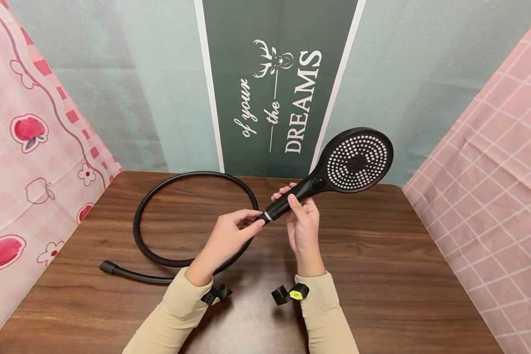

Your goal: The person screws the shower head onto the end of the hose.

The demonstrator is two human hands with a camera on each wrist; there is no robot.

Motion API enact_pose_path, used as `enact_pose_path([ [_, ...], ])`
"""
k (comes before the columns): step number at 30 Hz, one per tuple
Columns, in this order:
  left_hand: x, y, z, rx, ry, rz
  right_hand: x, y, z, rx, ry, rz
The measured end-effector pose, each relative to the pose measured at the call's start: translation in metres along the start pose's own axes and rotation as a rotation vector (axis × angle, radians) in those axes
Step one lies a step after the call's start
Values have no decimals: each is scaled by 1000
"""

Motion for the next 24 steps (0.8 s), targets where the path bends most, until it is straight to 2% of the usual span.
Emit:
enact_pose_path([
  [7,-3,-2,0,-30,16,-4,0,-1,0,-5,0,-7],
  [16,-3,-1,0,-1,9,-12,1,0,0,-4,1,-5],
  [24,-2,-2,1,-26,22,-11,0,0,1,1,-4,4],
])
Point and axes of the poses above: each hand's wrist, its own z-axis away from the middle knuckle, its own y-axis out of the back of the hand, x = y × z, the point moved 10 cm from there along -z, towards the middle knuckle, and after that the axes turned 12 degrees about z, right-handed, at the moved point
